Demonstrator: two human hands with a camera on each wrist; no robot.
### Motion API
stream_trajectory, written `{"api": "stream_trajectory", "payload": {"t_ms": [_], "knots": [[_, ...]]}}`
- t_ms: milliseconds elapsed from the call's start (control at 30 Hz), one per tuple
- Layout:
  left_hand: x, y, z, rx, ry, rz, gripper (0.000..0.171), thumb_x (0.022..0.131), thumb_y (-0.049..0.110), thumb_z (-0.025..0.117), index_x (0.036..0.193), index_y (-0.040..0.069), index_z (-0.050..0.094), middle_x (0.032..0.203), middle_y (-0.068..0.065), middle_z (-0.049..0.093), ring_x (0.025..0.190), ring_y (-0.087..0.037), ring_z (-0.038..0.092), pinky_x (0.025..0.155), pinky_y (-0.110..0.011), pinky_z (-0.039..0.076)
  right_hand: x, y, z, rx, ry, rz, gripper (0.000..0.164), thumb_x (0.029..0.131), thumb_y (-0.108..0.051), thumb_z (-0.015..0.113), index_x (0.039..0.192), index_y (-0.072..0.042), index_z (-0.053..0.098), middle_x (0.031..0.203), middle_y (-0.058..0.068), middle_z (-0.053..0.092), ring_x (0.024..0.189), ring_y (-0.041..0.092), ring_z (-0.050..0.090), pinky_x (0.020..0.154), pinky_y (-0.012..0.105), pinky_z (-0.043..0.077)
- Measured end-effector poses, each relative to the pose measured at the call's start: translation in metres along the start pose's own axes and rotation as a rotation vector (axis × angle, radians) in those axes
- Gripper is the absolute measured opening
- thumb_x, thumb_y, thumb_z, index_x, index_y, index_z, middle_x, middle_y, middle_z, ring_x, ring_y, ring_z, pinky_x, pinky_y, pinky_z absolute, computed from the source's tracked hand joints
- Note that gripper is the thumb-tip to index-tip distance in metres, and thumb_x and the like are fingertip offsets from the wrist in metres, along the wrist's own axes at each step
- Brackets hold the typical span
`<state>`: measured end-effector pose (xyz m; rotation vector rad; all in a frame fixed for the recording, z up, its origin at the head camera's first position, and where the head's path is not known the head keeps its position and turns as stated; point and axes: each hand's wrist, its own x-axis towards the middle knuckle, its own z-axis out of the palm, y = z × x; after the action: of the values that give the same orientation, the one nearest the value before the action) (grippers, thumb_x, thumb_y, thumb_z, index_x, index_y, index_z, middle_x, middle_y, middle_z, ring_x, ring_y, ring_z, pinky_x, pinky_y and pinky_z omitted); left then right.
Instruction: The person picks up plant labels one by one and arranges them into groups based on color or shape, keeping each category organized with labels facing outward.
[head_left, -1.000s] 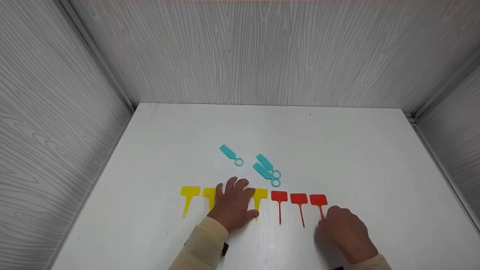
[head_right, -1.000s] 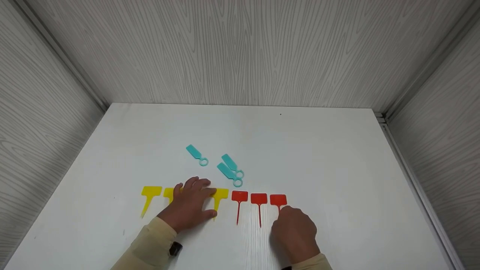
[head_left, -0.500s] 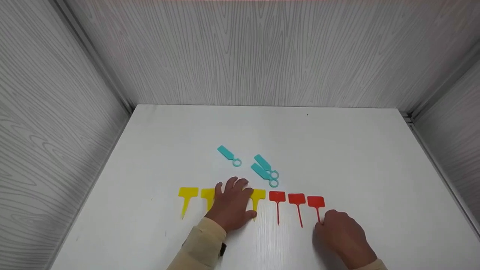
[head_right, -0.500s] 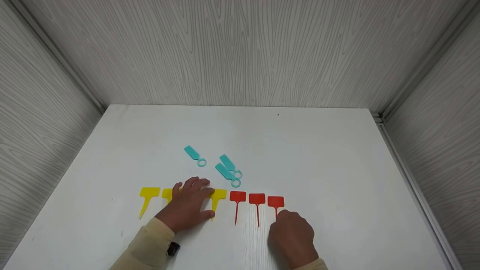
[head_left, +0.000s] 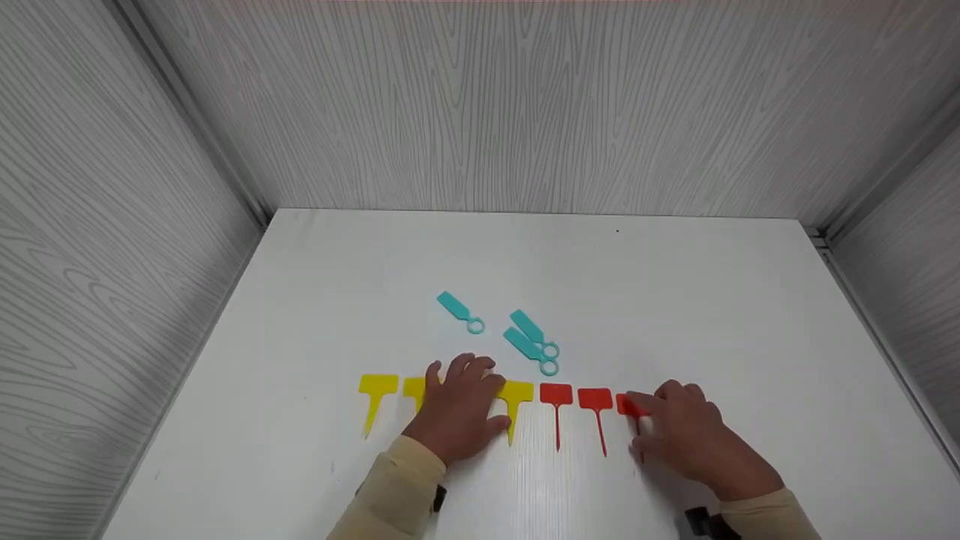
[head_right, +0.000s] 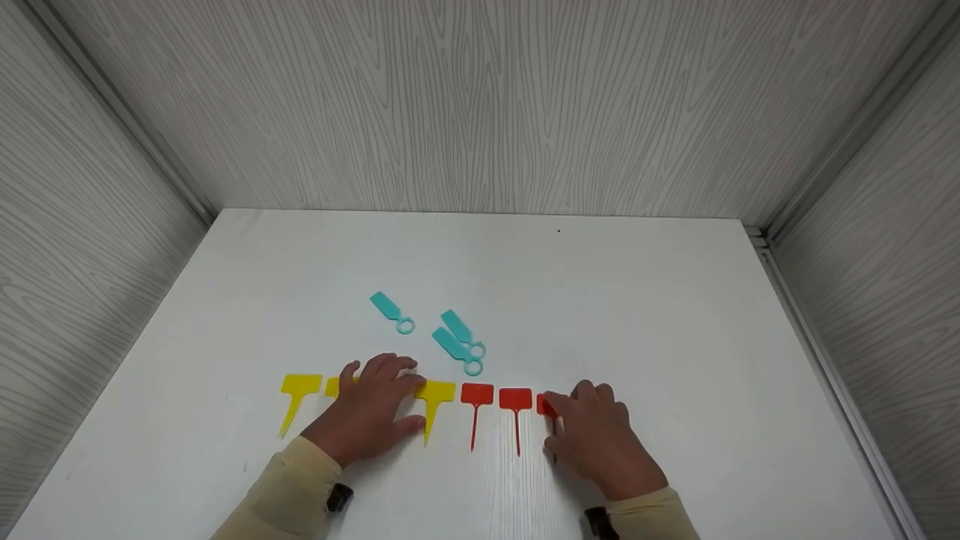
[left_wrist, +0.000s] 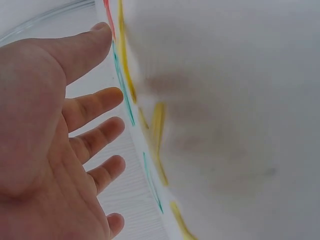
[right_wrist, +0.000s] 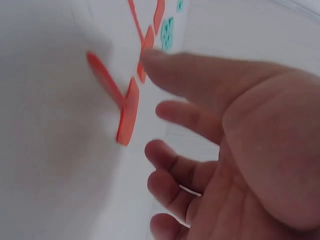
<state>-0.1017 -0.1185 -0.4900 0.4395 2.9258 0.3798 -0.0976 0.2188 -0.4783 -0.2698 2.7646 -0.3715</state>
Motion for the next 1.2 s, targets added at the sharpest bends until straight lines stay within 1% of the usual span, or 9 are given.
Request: {"api": "stream_trajectory", "payload": {"t_ms": [100, 200, 367, 500, 600, 700, 933, 1067, 1200], "knots": [[0.001, -0.006, -0.01, 0.011, 0.031, -0.003, 0.055, 0.1, 0.049, 0.081, 0.148, 0.024, 0.071, 0.162, -0.004, 0.057, 0.156, -0.032, 0.039, 0.126, -0.073, 0.025, 0.0, 0.007, 0.001, -0.077, -0.005, -0.025, 0.071, 0.085, -0.031, 0.095, 0.15, -0.019, 0.07, 0.12, 0.013, 0.063, 0.114, 0.038, 0.054, 0.088, 0.062, 0.054], [0.007, -0.018, -0.025, 0.02, 0.061, -0.011, 0.052, 0.101, 0.046, 0.081, 0.147, 0.023, 0.071, 0.16, -0.004, 0.058, 0.154, -0.031, 0.041, 0.127, -0.074, 0.024, -0.002, 0.011, 0.002, -0.119, 0.005, -0.034, 0.074, 0.083, -0.033, 0.097, 0.15, -0.021, 0.071, 0.12, 0.013, 0.064, 0.113, 0.038, 0.055, 0.086, 0.063, 0.053], [0.029, -0.052, -0.048, 0.036, 0.088, -0.052, 0.046, 0.104, 0.037, 0.08, 0.147, 0.021, 0.071, 0.158, -0.005, 0.058, 0.154, -0.032, 0.041, 0.127, -0.076, 0.02, -0.003, 0.007, 0.001, -0.109, 0.005, -0.012, 0.076, 0.081, -0.033, 0.099, 0.151, -0.023, 0.07, 0.122, 0.014, 0.065, 0.114, 0.039, 0.056, 0.087, 0.066, 0.053], [0.046, -0.079, -0.055, 0.052, 0.103, -0.079, 0.047, 0.105, 0.031, 0.079, 0.149, 0.019, 0.069, 0.159, -0.008, 0.057, 0.154, -0.035, 0.04, 0.126, -0.078, 0.018, -0.003, -0.006, 0.001, -0.088, -0.012, 0.005, 0.071, 0.084, -0.029, 0.098, 0.149, -0.025, 0.072, 0.12, 0.012, 0.065, 0.112, 0.037, 0.055, 0.088, 0.066, 0.052], [0.056, -0.093, -0.054, 0.073, 0.11, -0.084, 0.049, 0.105, 0.028, 0.079, 0.152, 0.019, 0.067, 0.159, -0.009, 0.057, 0.153, -0.036, 0.04, 0.125, -0.078, 0.019, -0.002, -0.016, 0.002, -0.082, -0.016, 0.002, 0.066, 0.085, -0.025, 0.097, 0.146, -0.026, 0.074, 0.117, 0.01, 0.066, 0.109, 0.035, 0.055, 0.089, 0.065, 0.051], [0.062, -0.1, -0.049, 0.091, 0.121, -0.079, 0.05, 0.105, 0.024, 0.079, 0.153, 0.02, 0.067, 0.159, -0.009, 0.056, 0.153, -0.037, 0.04, 0.125, -0.078, 0.021, -0.002, -0.022, 0.005, -0.081, -0.017, 0.004, 0.064, 0.084, -0.024, 0.098, 0.145, -0.028, 0.076, 0.115, 0.008, 0.067, 0.109, 0.033, 0.055, 0.09, 0.064, 0.051], [0.068, -0.104, -0.034, 0.136, 0.151, -0.054, 0.047, 0.105, 0.01, 0.078, 0.149, 0.027, 0.073, 0.158, -0.01, 0.058, 0.151, -0.038, 0.041, 0.123, -0.076, 0.025, -0.009, -0.029, 0.009, -0.072, -0.029, 0.015, 0.065, 0.083, -0.026, 0.099, 0.144, -0.03, 0.076, 0.116, 0.006, 0.067, 0.109, 0.031, 0.055, 0.089, 0.061, 0.05], [0.069, -0.107, -0.031, 0.178, 0.186, -0.058, 0.046, 0.103, 0.001, 0.077, 0.14, 0.028, 0.079, 0.152, -0.009, 0.063, 0.147, -0.038, 0.045, 0.12, -0.075, 0.027, -0.01, -0.032, 0.007, -0.072, -0.042, 0.009, 0.064, 0.083, -0.025, 0.099, 0.143, -0.029, 0.077, 0.114, 0.005, 0.067, 0.108, 0.031, 0.054, 0.088, 0.059, 0.05], [0.069, -0.108, -0.03, 0.203, 0.193, -0.059, 0.042, 0.1, 0.001, 0.081, 0.135, 0.025, 0.082, 0.148, -0.009, 0.065, 0.144, -0.038, 0.046, 0.119, -0.073, 0.029, -0.012, -0.035, 0.004, -0.073, -0.049, 0.01, 0.063, 0.083, -0.024, 0.099, 0.142, -0.028, 0.078, 0.114, 0.005, 0.067, 0.108, 0.031, 0.054, 0.089, 0.059, 0.05]]}}
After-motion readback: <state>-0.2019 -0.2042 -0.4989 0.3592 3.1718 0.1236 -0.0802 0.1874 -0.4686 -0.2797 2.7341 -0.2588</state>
